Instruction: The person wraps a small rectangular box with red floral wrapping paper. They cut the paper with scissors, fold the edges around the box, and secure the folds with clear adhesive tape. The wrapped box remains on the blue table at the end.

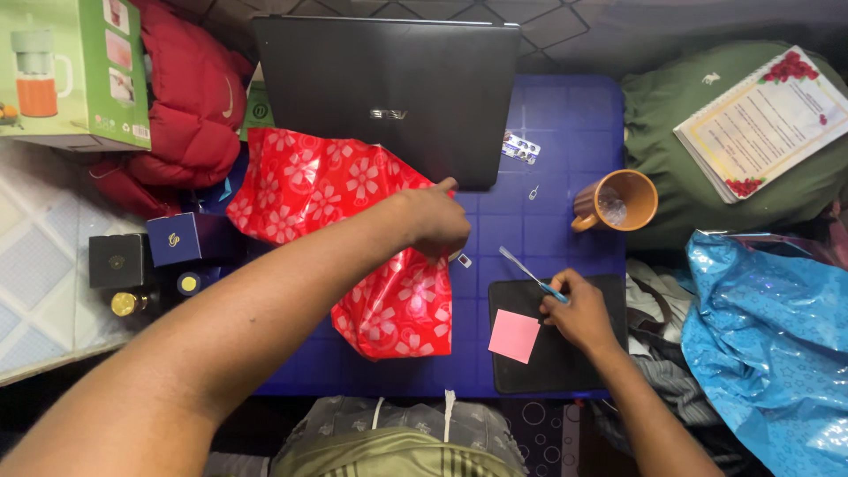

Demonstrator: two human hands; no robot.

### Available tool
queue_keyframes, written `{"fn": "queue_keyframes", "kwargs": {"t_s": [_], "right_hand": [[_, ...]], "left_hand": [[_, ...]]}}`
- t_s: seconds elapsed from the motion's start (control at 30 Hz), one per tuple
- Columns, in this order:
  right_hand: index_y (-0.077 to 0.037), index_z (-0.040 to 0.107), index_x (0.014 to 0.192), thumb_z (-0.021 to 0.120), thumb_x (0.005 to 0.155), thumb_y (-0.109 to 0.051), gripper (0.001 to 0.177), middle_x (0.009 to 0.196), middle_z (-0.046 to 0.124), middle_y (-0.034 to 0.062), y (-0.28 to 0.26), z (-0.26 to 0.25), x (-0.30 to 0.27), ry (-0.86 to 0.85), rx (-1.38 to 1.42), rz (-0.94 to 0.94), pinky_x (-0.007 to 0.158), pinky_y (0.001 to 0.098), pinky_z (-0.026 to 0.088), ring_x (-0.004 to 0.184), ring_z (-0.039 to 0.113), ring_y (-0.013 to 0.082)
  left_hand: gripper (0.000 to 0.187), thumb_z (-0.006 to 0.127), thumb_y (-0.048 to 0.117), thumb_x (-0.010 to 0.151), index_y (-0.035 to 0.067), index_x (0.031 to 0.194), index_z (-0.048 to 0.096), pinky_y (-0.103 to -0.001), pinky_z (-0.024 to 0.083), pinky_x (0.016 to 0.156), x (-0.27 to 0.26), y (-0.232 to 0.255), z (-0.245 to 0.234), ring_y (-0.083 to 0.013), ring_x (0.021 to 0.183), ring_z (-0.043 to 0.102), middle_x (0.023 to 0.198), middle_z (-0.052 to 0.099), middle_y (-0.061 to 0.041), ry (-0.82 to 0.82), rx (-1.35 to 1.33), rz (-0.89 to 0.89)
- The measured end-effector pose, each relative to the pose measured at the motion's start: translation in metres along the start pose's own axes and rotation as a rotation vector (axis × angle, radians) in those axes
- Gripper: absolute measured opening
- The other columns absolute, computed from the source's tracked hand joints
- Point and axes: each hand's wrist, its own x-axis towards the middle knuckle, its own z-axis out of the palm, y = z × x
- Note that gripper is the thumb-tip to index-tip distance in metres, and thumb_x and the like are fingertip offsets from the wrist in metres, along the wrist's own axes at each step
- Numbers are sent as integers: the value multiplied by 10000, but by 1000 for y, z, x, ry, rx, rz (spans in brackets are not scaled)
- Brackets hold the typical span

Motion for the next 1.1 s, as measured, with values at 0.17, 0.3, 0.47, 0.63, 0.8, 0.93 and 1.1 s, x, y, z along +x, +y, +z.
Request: {"fn": "queue_keyframes", "kwargs": {"t_s": [0.17, 0.3, 0.47, 0.63, 0.8, 0.93, 1.1], "right_hand": [[-4, 607, 932, 732, 881, -56, 145, 766, 724, 174, -8, -4, 2, -50, -6, 170, 576, 366, 594, 654, 754, 237], [-53, 604, 1005, 663, 824, -16, 194, 945, 685, 203, -16, -14, -5, 203, -529, -489, 684, 482, 548, 785, 684, 419], [-66, 583, 1196, 633, 904, -85, 297, 971, 664, 168, -41, -14, -9, 117, -515, -381, 719, 546, 525, 815, 659, 439], [-96, 608, 1076, 659, 835, -89, 246, 994, 669, 146, -49, -13, 0, 107, -600, -511, 680, 534, 526, 798, 661, 438], [-72, 629, 1035, 685, 826, -79, 216, 955, 717, 146, -44, -15, 25, -89, -563, -546, 712, 510, 524, 877, 680, 415], [-76, 655, 1119, 631, 861, -53, 260, 932, 769, 160, -39, -20, 44, -246, -461, -215, 716, 411, 598, 814, 775, 320], [-30, 678, 1136, 529, 953, -120, 253, 943, 779, 167, -22, -19, 59, -516, 39, 168, 794, 367, 630, 869, 785, 261]], "left_hand": [[171, 760, 349, 813, 317, 965, 832, -567, 198, 1226, -6, -10, 12, -182, 1102, 660, 971, 788, 27, 89, -124, -34], [264, 785, 406, 832, 282, 1065, 796, -545, 283, 1168, -7, -18, 18, -231, 1105, 657, 1003, 763, -20, 141, -141, -81], [329, 826, 370, 766, 279, 1081, 798, -514, 309, 1132, -8, -24, 27, -237, 1137, 622, 1011, 751, -35, 248, -177, -96], [274, 817, 298, 767, 265, 1039, 812, -530, 288, 1112, -7, -23, 31, -259, 1154, 599, 993, 757, -40, 308, -166, -105], [245, 815, 249, 757, 250, 1003, 827, -488, 321, 1101, -8, -24, 31, -242, 1164, 599, 968, 760, -39, 257, -140, -151], [287, 838, 277, 730, 255, 1015, 813, -500, 320, 1089, -8, -27, 27, -229, 1180, 578, 989, 753, -13, 251, -160, -154], [250, 827, 261, 760, 226, 1008, 809, -529, 327, 1093, -9, -25, 31, -236, 1186, 583, 1001, 756, -28, 283, -131, -181]]}}
